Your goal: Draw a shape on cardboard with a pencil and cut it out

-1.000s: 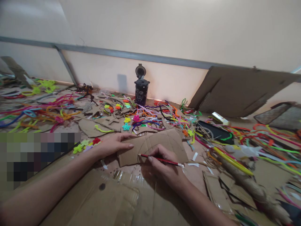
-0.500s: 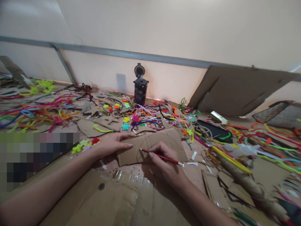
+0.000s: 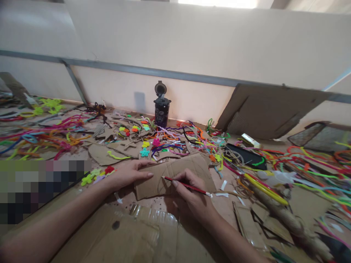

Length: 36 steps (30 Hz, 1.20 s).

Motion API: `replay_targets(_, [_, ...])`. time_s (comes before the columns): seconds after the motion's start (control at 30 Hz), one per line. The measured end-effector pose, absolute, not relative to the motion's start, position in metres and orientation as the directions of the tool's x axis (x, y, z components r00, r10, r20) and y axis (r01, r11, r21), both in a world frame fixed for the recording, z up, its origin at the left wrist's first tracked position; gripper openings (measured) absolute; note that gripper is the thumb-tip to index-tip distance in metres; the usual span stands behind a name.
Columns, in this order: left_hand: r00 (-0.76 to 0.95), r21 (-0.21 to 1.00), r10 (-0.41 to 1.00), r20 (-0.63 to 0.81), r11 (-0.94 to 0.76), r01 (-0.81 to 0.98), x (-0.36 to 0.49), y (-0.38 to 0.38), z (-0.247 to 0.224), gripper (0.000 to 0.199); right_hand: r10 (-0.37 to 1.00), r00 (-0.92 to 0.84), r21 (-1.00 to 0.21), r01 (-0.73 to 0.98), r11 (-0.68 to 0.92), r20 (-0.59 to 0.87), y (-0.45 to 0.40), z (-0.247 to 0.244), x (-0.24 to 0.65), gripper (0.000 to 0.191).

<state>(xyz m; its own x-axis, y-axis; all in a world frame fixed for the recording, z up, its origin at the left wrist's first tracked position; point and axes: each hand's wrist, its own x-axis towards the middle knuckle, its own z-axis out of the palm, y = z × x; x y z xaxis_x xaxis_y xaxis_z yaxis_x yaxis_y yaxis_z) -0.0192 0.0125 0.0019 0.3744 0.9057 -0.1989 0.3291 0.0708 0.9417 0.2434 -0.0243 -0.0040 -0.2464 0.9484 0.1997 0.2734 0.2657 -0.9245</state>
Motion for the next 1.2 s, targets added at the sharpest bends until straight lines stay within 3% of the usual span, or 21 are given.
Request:
replay_targets(0.17, [0.388,0.940,0.902,-0.189,0.052,0.337,-0.022,0.015,-0.004,0.058,0.924,-0.268,-0.864,0.352,0.359,0.274,-0.024,-0.001,0.245,0.018])
replay_targets(0.47, [0.363,0.887,0.912,-0.192,0.003,0.461,-0.017,0.009,0.019,0.053,0.956,-0.175,-0.897,0.338,0.284,0.236,-0.022,0.000,0.243,0.022])
replay_targets(1.2, [0.388,0.934,0.891,-0.235,0.097,0.343,-0.017,0.011,0.011,0.053,0.963,-0.078,-0.916,0.295,0.270,0.259,-0.019,0.016,0.244,0.022])
